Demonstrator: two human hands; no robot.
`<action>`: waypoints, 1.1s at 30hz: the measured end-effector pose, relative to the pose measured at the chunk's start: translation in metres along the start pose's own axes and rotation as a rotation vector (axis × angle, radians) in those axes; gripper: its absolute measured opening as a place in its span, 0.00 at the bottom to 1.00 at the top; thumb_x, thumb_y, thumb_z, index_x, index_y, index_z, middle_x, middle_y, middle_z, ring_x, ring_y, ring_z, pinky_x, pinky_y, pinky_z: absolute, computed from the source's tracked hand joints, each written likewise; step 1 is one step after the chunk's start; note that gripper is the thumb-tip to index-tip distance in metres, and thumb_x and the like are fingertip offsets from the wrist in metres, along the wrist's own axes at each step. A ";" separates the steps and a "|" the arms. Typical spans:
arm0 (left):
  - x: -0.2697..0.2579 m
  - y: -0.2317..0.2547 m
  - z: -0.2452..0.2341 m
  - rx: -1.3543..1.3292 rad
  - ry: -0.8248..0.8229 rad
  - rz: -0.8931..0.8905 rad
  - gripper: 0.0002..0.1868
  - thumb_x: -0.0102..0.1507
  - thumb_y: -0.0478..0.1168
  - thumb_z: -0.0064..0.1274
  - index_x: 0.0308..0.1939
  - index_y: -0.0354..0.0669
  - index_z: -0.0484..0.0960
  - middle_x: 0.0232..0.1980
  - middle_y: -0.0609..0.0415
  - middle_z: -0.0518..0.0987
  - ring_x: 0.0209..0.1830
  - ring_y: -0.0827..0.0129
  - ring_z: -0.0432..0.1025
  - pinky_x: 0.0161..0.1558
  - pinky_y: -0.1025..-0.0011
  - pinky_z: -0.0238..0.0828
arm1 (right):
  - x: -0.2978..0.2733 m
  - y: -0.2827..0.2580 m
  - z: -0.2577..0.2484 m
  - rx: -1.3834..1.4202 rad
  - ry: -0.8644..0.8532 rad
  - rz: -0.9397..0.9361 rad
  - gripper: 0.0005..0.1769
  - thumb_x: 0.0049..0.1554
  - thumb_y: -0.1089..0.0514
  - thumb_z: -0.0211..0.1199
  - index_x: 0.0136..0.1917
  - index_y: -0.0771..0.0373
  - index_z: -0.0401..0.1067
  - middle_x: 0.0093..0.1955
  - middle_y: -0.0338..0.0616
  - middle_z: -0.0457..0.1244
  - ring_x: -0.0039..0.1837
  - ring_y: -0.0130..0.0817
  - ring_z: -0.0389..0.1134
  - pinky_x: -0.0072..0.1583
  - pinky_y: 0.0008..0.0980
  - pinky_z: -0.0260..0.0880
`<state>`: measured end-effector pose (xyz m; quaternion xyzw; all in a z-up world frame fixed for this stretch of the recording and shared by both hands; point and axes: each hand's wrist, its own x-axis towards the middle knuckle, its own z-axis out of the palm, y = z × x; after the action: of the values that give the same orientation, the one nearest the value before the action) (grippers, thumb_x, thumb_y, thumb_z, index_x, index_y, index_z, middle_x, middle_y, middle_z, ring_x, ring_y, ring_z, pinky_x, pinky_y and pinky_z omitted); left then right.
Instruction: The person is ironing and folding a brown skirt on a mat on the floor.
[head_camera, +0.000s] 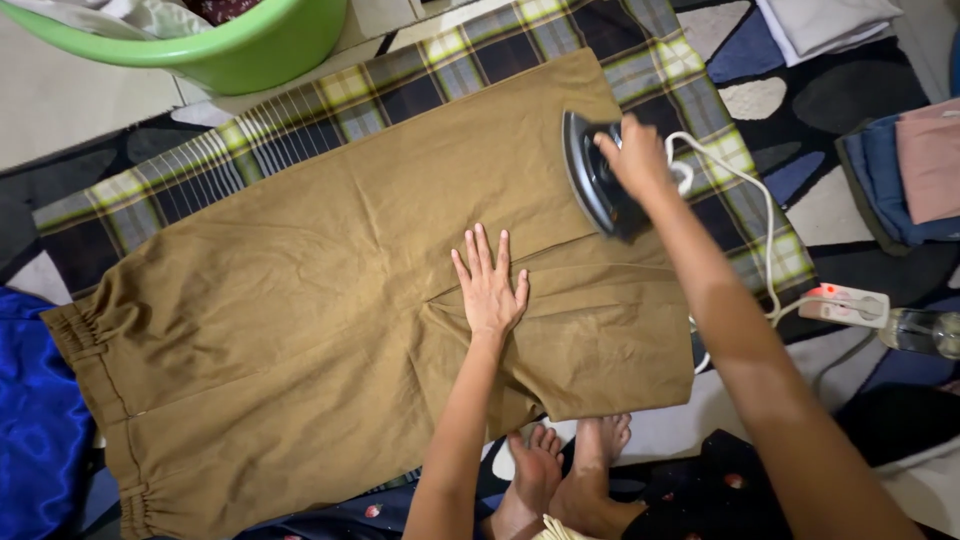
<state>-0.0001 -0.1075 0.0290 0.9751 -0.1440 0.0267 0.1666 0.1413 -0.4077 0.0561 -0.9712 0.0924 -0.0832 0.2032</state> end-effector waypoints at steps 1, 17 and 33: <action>-0.002 0.000 0.001 -0.005 -0.002 0.000 0.41 0.66 0.57 0.43 0.81 0.49 0.53 0.84 0.37 0.42 0.85 0.46 0.36 0.79 0.42 0.30 | -0.019 -0.006 -0.004 -0.005 -0.001 0.001 0.27 0.60 0.44 0.71 0.51 0.72 0.70 0.45 0.72 0.67 0.50 0.71 0.68 0.50 0.59 0.70; -0.008 -0.004 0.010 -0.050 0.063 0.034 0.36 0.67 0.53 0.43 0.78 0.41 0.61 0.83 0.38 0.49 0.84 0.47 0.41 0.79 0.43 0.32 | 0.040 -0.081 0.025 0.097 0.023 -0.006 0.24 0.60 0.47 0.70 0.50 0.72 0.71 0.46 0.70 0.67 0.52 0.70 0.68 0.52 0.59 0.68; -0.004 -0.004 0.004 -0.152 0.109 -0.022 0.37 0.65 0.49 0.45 0.75 0.35 0.63 0.82 0.40 0.54 0.83 0.50 0.46 0.79 0.46 0.36 | -0.014 -0.083 0.007 0.162 -0.153 -0.176 0.25 0.61 0.44 0.68 0.46 0.71 0.71 0.43 0.68 0.67 0.50 0.67 0.69 0.50 0.55 0.69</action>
<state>-0.0027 -0.1042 0.0234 0.9582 -0.1255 0.0670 0.2482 0.1407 -0.3276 0.0818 -0.9595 -0.0161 -0.0339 0.2792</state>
